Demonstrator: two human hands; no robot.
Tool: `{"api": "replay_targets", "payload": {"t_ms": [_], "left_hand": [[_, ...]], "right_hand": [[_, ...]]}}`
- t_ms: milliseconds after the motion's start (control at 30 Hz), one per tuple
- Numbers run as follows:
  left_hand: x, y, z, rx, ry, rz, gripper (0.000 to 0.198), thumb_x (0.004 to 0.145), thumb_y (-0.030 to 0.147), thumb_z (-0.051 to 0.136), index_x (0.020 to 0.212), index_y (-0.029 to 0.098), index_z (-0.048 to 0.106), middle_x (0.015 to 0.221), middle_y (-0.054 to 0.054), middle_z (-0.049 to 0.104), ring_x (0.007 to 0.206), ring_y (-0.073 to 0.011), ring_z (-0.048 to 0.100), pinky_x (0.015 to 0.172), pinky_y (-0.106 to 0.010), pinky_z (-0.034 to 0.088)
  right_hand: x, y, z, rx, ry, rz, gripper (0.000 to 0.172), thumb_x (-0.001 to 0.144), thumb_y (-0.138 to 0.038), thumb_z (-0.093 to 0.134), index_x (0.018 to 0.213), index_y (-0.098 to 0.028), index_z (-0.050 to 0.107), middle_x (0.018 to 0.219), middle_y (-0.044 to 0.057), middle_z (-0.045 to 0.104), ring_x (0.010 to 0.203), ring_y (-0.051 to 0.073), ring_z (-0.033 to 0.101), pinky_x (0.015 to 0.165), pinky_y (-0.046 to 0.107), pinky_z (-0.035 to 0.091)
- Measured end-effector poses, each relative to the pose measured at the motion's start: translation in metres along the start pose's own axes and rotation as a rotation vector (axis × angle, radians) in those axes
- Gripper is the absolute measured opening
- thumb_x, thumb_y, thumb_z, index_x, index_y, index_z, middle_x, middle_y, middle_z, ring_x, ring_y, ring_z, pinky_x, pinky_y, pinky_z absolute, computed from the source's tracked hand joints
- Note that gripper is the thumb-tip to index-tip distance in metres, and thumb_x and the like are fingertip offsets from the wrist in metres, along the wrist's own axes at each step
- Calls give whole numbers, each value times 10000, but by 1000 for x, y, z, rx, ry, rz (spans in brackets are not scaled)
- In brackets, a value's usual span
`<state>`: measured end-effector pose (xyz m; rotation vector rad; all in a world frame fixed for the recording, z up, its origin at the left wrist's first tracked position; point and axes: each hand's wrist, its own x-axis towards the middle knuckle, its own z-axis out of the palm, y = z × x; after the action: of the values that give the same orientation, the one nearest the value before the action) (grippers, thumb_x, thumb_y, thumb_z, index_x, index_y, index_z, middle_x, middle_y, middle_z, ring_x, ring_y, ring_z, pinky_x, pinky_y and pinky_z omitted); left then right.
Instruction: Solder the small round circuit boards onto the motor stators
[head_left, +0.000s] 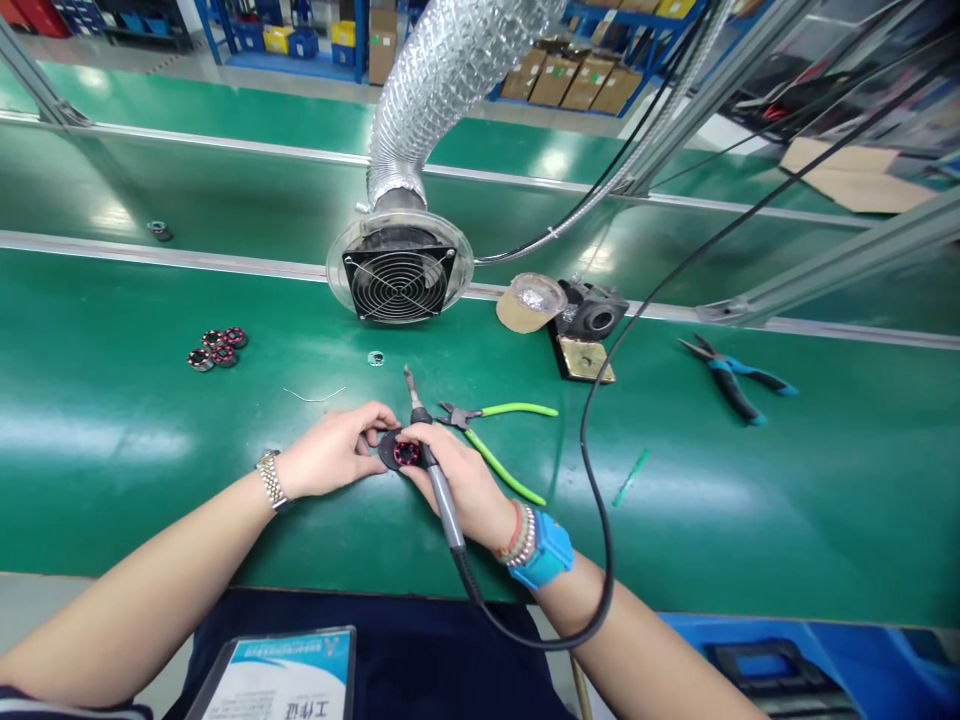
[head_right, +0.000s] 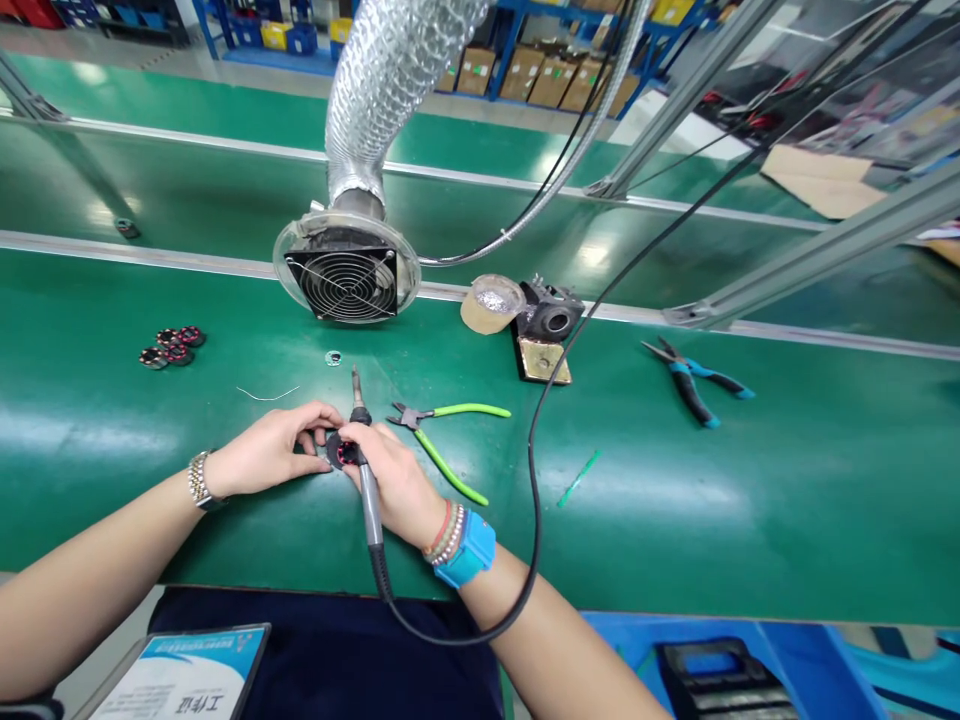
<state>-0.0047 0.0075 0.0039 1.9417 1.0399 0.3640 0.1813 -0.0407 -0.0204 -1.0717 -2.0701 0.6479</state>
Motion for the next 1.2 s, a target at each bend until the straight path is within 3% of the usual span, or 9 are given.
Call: {"api": "replay_targets", "payload": {"t_ms": [667,733,833,900,1033,1200], "left_hand": [[2,-1,4,4,54,-26,330,636,226,662,902,207,468,721,23,584,675,-145,560,614,-248,428],[1,-1,0,-27,21,-24,343,646,235,657,932,200,471,772,8,585,684,-139,555,632,-255,443],[-4,1,-9,-138,-120,12,406,675,259,643,1037,192,472,953,-45,587,814,-152,564,731,-280,463],[-5,5,-14,-130,-119,25,382,703,301,621,1048,191,498,1053,-70,576,909,-175,555,796,-305,450],[1,15,-16,170,12,66,162,745,334,564,770,176,588,1070,-71,603,976,-219,540,875,-355,388],[18,22,-19,251,-130,82,176,774,243,474,659,164,582,952,-38,642,887,-174,562,814,-285,398]], "right_hand": [[4,12,6,23,47,-95,329,817,-117,517,1126,-200,441,1020,78,582,950,185,562,829,341,489],[3,11,6,15,65,-91,355,807,-119,537,1138,-194,430,1033,81,576,958,184,559,839,337,484],[3,8,6,-1,103,-79,397,787,-145,571,1148,-190,410,1028,81,569,935,185,562,823,336,489],[3,6,6,-22,131,-87,391,775,-155,586,1126,-188,417,991,77,571,888,189,559,785,338,495],[5,2,6,-65,166,-100,348,771,-153,587,1082,-188,435,901,61,562,805,184,535,716,328,496],[5,4,7,-54,169,-82,334,771,-127,578,1071,-183,443,888,63,560,791,183,536,709,327,493]]}}
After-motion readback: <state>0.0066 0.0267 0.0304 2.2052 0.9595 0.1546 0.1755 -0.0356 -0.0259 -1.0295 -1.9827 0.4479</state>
